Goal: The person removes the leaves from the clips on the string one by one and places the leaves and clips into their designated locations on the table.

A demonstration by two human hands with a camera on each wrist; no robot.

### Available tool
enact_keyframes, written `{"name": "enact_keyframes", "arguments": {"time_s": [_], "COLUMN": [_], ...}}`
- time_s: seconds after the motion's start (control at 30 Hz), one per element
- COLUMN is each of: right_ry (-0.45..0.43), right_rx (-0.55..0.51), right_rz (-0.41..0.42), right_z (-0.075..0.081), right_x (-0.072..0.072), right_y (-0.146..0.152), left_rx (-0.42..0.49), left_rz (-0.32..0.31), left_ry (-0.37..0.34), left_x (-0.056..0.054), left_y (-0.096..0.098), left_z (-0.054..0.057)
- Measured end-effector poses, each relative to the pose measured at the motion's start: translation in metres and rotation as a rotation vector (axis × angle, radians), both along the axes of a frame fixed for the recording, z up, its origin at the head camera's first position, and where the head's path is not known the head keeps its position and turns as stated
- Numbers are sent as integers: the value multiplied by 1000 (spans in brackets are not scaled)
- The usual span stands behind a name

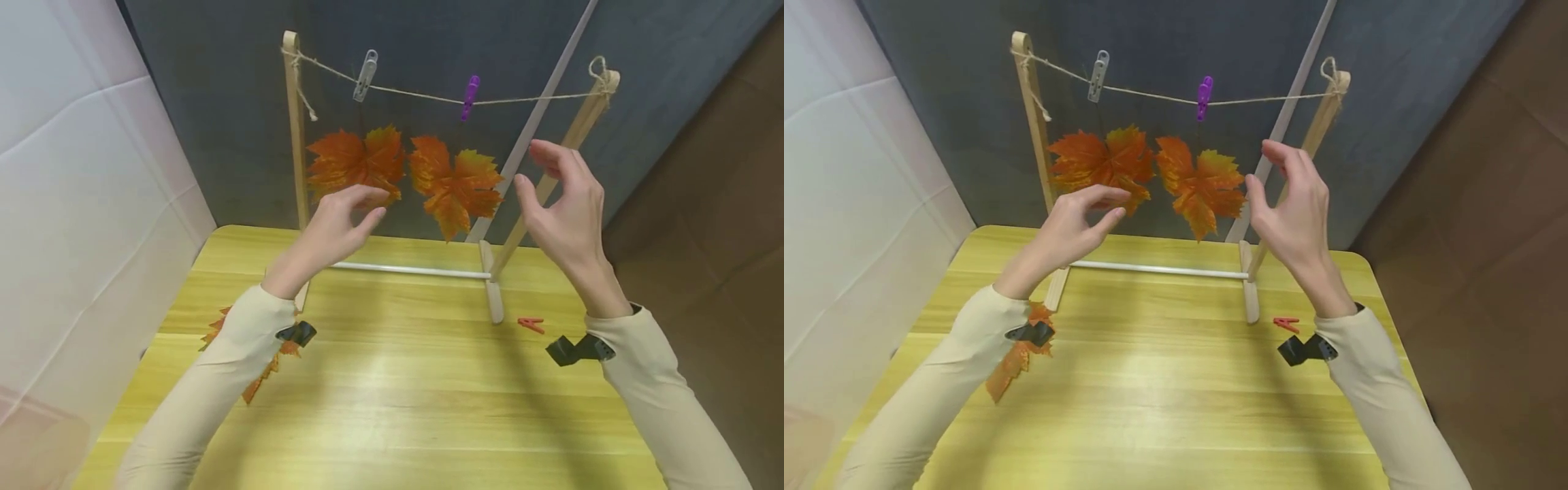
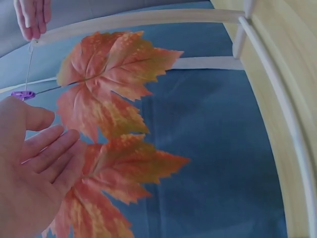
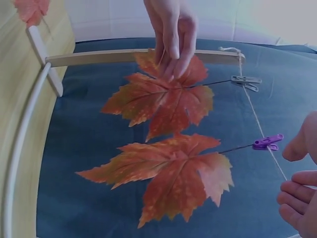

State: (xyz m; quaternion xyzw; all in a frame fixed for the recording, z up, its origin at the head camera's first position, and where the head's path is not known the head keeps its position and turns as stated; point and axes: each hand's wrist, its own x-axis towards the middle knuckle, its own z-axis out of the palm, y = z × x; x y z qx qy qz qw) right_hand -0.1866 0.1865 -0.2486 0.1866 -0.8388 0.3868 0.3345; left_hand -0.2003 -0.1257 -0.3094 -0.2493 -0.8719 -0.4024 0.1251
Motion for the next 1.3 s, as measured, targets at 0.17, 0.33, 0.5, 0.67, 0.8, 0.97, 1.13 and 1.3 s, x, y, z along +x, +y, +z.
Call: {"name": "enact_keyframes", "arguments": {"time_s": [0.17,0.33,0.5,0.67,0.8,0.97,1.13,1.3], "right_ry": [-24,-54,-94,-101,-105,-124,-144,-189], "right_rx": [-11,-29,-36,-19,-5,-5,21,67], "right_rz": [-3,14,44,48,55,70,70,75], "right_z": [13,27,34,42,50,56,60,66], "right_x": [-6,-12,-14,-18,-22,-26,-30,-37], "right_y": [-7,-16,-25,-31,-36,-43,-49,-53], "left_rx": [27,46,43,27,33,32,31,11], "left_rz": [-5,-6,-14,-11,3,15,5,37], "left_ry": [42,76,81,77,90,93,56,-23], "left_x": [-17,-28,-38,-47,-55,-65,-73,-76], "left_y": [19,33,45,54,62,75,87,94], "left_z": [9,19,27,33,39,46,52,55]}}
